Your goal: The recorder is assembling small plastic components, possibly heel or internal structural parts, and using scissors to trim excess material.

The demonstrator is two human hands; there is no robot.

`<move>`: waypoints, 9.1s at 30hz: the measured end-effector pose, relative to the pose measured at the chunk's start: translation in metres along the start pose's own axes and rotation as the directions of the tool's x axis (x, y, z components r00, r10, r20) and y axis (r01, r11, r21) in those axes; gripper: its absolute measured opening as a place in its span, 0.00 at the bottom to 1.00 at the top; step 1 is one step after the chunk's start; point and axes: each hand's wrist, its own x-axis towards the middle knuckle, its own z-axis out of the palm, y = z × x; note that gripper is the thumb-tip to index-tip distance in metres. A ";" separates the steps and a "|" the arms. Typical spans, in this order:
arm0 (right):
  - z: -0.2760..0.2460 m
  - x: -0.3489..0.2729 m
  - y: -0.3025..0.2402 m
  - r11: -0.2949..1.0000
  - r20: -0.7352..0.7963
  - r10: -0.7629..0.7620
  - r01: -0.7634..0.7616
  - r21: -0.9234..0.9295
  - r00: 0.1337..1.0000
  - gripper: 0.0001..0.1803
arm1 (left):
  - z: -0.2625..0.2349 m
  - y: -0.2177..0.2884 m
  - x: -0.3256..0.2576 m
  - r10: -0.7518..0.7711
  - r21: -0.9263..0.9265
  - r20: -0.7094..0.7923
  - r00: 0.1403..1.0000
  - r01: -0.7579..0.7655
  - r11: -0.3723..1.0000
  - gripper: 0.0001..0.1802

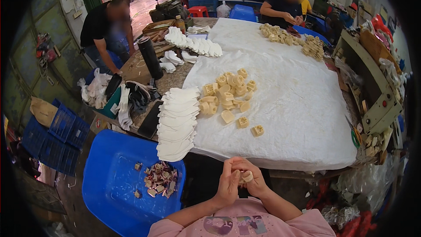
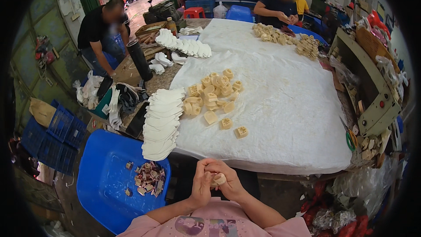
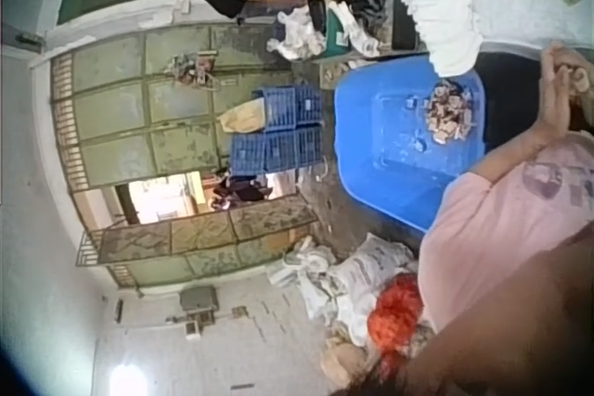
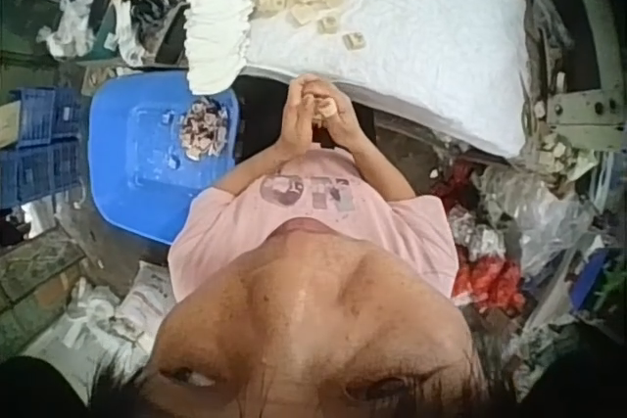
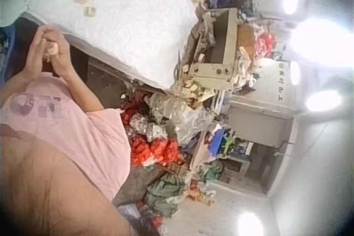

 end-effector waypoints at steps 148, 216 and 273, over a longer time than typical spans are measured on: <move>0.002 0.040 0.012 0.915 -0.157 0.299 -0.236 0.329 0.941 0.15 | -0.037 -0.014 0.030 0.410 0.735 -0.190 0.892 -0.148 0.662 0.25; 0.016 0.079 0.026 0.930 0.027 0.062 -0.048 -0.363 0.998 0.14 | -0.118 -0.032 -0.026 0.473 0.710 -0.365 0.802 -0.089 0.699 0.21; -0.003 0.140 -0.022 0.700 0.149 -0.393 0.400 -0.592 0.908 0.14 | -0.137 0.007 0.023 0.317 0.921 -0.123 0.940 -0.011 0.389 0.27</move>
